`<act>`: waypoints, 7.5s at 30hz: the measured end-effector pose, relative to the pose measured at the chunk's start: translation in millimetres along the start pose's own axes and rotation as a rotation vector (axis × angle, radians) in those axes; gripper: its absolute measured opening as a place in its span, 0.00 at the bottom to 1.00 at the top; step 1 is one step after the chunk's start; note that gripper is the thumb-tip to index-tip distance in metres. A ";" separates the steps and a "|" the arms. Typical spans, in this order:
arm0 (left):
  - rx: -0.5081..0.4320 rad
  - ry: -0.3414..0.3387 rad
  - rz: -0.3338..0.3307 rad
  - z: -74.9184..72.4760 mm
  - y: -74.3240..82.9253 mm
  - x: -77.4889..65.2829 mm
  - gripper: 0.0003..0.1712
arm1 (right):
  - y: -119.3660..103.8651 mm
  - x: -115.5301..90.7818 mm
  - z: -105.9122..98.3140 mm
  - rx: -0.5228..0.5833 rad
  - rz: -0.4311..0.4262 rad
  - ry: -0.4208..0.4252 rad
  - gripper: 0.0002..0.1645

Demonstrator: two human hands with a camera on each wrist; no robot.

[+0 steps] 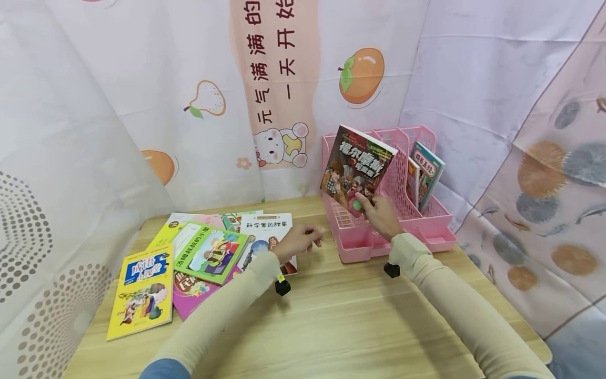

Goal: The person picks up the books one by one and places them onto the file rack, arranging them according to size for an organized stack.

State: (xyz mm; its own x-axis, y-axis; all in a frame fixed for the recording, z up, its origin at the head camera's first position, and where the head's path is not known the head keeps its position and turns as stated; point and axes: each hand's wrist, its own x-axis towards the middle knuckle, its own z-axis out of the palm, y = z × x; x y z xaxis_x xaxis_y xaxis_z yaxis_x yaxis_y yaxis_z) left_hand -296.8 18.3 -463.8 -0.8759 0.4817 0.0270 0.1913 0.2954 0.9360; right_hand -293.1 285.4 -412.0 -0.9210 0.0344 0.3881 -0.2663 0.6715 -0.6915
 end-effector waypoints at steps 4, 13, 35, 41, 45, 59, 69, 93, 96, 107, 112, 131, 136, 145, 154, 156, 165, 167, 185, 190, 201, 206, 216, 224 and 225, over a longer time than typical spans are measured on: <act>0.011 -0.004 0.003 5.3 0.3 5.8 0.20 | 6.7 0.9 -5.0 0.015 -0.016 0.037 0.40; 0.083 -0.030 0.030 25.1 5.1 13.3 0.25 | 20.3 -5.5 -17.5 -0.045 0.018 0.094 0.38; -0.095 -0.022 -0.062 45.0 5.0 28.8 0.18 | 47.0 -12.7 -30.9 -0.100 0.027 0.264 0.37; -0.137 0.017 -0.095 50.8 6.5 31.2 0.19 | 54.5 -12.8 -37.2 -0.128 0.047 0.292 0.37; -0.122 0.047 -0.099 52.0 9.0 31.4 0.21 | 60.6 -10.6 -42.4 -0.164 0.046 0.319 0.37; 0.038 0.046 -0.099 49.9 21.4 28.5 0.22 | 72.3 -7.6 -67.5 -0.198 0.105 0.321 0.38; -0.050 0.040 -0.108 49.2 19.7 27.5 0.21 | 79.2 -7.3 -79.2 -0.192 0.158 0.416 0.39; -0.055 0.071 -0.124 46.4 24.2 27.1 0.13 | 99.3 7.3 -108.6 -0.330 0.392 0.275 0.43; -0.060 0.066 -0.118 47.6 23.2 27.8 0.13 | 101.9 10.1 -108.9 -0.372 0.385 0.207 0.39; -0.117 0.063 -0.177 50.0 19.4 31.9 0.13 | 101.0 27.2 -103.2 -0.359 0.296 0.052 0.33; -0.072 0.058 -0.179 48.6 21.9 36.6 0.12 | 103.7 29.0 -104.9 -0.345 0.301 0.009 0.30; 0.003 0.042 -0.175 40.6 28.5 39.8 0.11 | 106.6 69.2 -111.6 -0.405 0.277 0.099 0.29; 0.025 0.033 -0.170 40.6 28.7 40.0 0.11 | 99.0 67.9 -108.6 -0.410 0.308 0.119 0.29; 0.035 0.039 -0.171 40.1 30.2 37.6 0.10 | 103.2 69.8 -97.0 -0.441 0.233 -0.005 0.27; 0.043 0.046 -0.145 33.6 31.3 29.5 0.11 | 92.6 63.2 -80.2 -0.394 0.111 0.119 0.25; 0.032 0.069 -0.141 31.3 28.4 27.0 0.11 | 87.0 61.2 -74.1 -0.389 0.069 0.148 0.22; 0.167 0.185 -0.082 -0.5 11.2 25.2 0.25 | 58.5 56.1 -57.2 -0.337 0.000 0.033 0.28; 0.233 0.191 -0.061 -10.3 10.4 22.9 0.31 | 55.7 56.8 -54.4 -0.331 -0.023 -0.027 0.31; 0.526 0.122 -0.033 -64.1 -10.7 -9.6 0.45 | 28.3 46.3 -27.0 -0.344 -0.080 -0.331 0.46; 0.580 0.135 -0.033 -78.6 -13.9 -19.2 0.47 | 17.0 40.8 -18.4 -0.338 -0.082 -0.392 0.45; 0.812 0.212 -0.086 -98.5 -24.0 -36.7 0.45 | 5.1 38.6 9.0 -0.409 -0.153 -0.405 0.47; 0.890 0.227 -0.101 -109.8 -35.4 -43.3 0.44 | -2.9 40.6 20.7 -0.483 -0.218 -0.341 0.45; 0.982 0.234 -0.122 -130.7 -41.2 -53.6 0.48 | -20.5 45.2 45.2 -0.441 -0.293 -0.353 0.42; 0.963 0.262 -0.129 -138.8 -40.6 -65.0 0.47 | -35.2 47.7 63.7 -0.436 -0.371 -0.358 0.39; 0.963 0.269 -0.127 -140.0 -41.2 -66.2 0.47 | -36.4 48.1 66.0 -0.430 -0.381 -0.350 0.38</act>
State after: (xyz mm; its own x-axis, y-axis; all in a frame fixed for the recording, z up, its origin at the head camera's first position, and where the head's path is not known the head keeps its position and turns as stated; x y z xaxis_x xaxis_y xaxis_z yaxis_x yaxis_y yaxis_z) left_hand -308.7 -141.3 -455.1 -0.9628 0.2332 0.1365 0.2619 0.9297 0.2590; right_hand -346.5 213.8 -408.4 -0.8422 -0.4566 0.2868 -0.5208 0.8266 -0.2132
